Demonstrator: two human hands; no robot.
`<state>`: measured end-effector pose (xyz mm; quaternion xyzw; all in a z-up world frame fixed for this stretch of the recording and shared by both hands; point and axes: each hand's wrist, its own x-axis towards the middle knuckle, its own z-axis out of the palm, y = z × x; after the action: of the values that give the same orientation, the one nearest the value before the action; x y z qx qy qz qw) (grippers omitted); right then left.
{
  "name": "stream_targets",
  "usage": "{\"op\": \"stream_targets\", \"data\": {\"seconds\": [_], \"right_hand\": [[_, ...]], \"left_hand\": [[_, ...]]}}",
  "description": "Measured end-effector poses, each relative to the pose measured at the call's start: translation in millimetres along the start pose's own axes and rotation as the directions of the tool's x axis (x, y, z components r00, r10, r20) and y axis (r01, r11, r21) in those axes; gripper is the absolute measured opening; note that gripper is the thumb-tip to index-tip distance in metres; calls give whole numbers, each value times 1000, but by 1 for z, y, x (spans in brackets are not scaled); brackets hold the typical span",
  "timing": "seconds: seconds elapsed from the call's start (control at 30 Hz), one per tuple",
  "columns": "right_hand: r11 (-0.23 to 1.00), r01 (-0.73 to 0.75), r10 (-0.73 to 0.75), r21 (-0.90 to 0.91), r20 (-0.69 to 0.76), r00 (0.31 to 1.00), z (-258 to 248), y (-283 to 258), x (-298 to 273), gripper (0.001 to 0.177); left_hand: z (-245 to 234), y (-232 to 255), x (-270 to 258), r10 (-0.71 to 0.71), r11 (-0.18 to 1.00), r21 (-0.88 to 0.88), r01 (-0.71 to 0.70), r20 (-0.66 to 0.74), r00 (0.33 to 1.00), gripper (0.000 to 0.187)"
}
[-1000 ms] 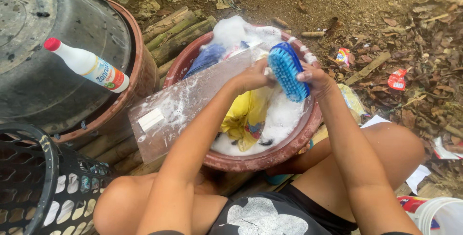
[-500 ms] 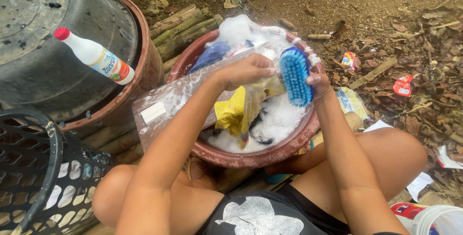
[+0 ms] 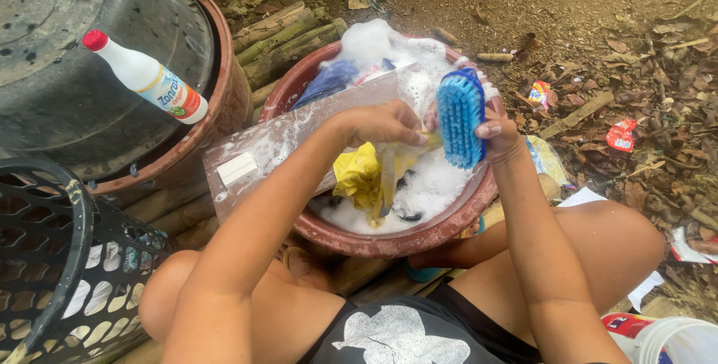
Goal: The person scrubs a yellow t-shirt using a brush and a bar of soap on a wooden board inside a basin of soapy water. They lift and move sections of the shirt to ensure it is thoroughly cleaned.
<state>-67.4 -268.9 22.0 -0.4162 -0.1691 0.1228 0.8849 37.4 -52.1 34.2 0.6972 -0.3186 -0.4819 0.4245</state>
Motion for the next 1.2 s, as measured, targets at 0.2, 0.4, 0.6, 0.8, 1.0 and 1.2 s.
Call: {"op": "stream_targets", "data": {"seconds": [0.2,0.4,0.6,0.8,1.0,1.2], "right_hand": [[967,223,-240,-125,-147,959,-20,18,-6,112],[980,199,-187,29,-235,954,-110,58,-23,93],[976,141,-67,169,-381,922,-179,78,-42,90],[980,155,-119,122,-261,958,-162,36,-48,71],[918,83,-267,-388,-449,853,-122,-54,-76,68],[786,264,-422,-559,-173,890,-63,-125,-75,60]], "left_hand": [[-19,22,-26,112,985,-119,-128,-134,985,29],[-31,60,-77,270,870,-367,-329,-204,941,27],[-23,113,-118,525,711,-405,-574,-237,817,20],[-1,118,-134,543,738,-336,-586,-221,810,21],[-8,57,-167,358,926,177,-334,-122,926,27],[-12,16,-214,114,939,324,-115,21,993,41]]}}
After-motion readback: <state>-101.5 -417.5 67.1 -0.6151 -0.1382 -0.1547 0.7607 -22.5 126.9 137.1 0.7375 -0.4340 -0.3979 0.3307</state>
